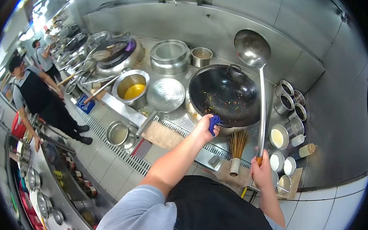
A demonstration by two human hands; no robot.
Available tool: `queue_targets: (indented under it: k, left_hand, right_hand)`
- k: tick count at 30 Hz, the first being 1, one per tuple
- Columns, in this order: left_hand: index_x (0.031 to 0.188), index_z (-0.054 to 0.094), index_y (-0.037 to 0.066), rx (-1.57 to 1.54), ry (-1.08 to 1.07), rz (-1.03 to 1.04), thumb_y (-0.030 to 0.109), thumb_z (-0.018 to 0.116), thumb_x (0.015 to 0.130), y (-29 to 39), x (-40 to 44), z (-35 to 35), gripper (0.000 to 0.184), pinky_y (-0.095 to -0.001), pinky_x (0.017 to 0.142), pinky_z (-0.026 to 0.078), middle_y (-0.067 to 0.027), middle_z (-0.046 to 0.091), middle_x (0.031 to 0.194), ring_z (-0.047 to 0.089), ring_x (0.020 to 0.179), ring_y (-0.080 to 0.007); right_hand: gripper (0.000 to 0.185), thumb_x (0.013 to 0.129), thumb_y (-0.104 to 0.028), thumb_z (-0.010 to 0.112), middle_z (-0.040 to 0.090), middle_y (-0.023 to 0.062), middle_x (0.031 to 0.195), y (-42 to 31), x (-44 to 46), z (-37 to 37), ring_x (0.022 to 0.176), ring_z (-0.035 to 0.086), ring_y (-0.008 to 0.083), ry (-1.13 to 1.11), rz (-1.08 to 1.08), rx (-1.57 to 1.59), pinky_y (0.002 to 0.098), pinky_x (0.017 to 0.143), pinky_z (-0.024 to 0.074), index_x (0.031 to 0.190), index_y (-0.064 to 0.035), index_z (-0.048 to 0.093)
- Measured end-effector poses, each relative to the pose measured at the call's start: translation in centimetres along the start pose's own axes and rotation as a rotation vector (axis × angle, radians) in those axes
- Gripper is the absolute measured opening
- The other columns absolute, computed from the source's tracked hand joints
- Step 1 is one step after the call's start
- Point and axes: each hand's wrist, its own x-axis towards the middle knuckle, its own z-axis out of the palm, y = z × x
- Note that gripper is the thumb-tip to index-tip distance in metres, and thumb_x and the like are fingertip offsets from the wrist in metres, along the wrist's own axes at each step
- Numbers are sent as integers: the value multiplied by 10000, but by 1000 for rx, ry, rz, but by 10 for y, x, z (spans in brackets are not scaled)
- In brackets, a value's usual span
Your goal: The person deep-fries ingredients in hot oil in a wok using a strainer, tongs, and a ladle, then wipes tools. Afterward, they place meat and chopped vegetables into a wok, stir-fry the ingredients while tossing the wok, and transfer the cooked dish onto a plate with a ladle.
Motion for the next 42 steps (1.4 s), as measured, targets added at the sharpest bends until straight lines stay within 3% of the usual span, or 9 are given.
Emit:
queue_targets:
  k: [8,13,21,23,26,28,30,39,42]
  left_hand:
    - [770,508,116,229,44,69,204,510,811,5,61,-15,97,-244,357,317,-25,493,609,459,466,-127]
    - [798,535,116,354,-255,-181,611,558,830,34,29,-48,497,-241,347,314,-17,501,622,421,399,-114]
    - [1217,474,-5,529,-162,-151,257,664,845,108,-58,-168,493,-337,803,528,-90,595,1127,611,1004,-208]
    - [1229,476,3,394,-191,-94,232,668,836,121,-73,-189,494,-347,843,518,-103,596,1119,611,998,-217]
    - [1273,449,2,157,-354,-77,193,671,817,124,-81,-197,542,-378,925,485,-149,553,1196,585,1053,-259]
    - [1305,420,-5,46,-464,-95,179,670,807,129,-87,-192,587,-399,966,463,-181,509,1281,559,1115,-291]
    - [1329,384,-12,-137,-598,-17,186,678,792,133,-99,-169,643,-400,983,448,-197,420,1372,491,1204,-310]
    - [1306,397,-12,-77,-770,-91,236,707,775,123,-90,-156,663,-316,817,494,-196,441,1361,574,1037,-262]
    - [1237,469,3,233,-459,75,222,697,777,113,-89,-167,558,-299,745,499,-156,585,1161,610,882,-210]
  right_hand:
    - [237,854,-36,500,490,3,602,-75,110,54,388,437,80,-89,50,-204,225,336,337,1091,-45,496]
    - [95,824,-72,515,484,4,589,-157,255,117,398,460,96,-211,55,-574,265,335,365,914,-46,533]
    - [164,779,-26,468,626,180,642,-100,461,270,544,616,293,-353,-21,-1548,433,503,473,798,75,596]
    - [136,783,-34,485,591,152,589,-81,477,308,507,588,258,-325,161,-1326,403,462,462,712,49,565]
    - [235,772,-34,516,469,49,485,-90,501,292,408,482,169,-250,606,276,317,360,373,560,-78,424]
    - [173,740,-32,529,520,142,490,-125,474,285,419,540,237,-365,113,-1101,366,403,431,571,0,510]
    - [170,732,-35,521,590,243,609,-113,492,251,488,614,319,-200,-481,-1642,400,476,476,773,114,590]
    - [52,763,-61,492,502,42,543,-118,442,335,368,473,158,-268,-23,-646,306,357,363,744,-25,524]
    - [61,785,-76,528,499,26,554,-95,437,361,376,457,136,-383,164,-451,272,356,354,730,-49,521]
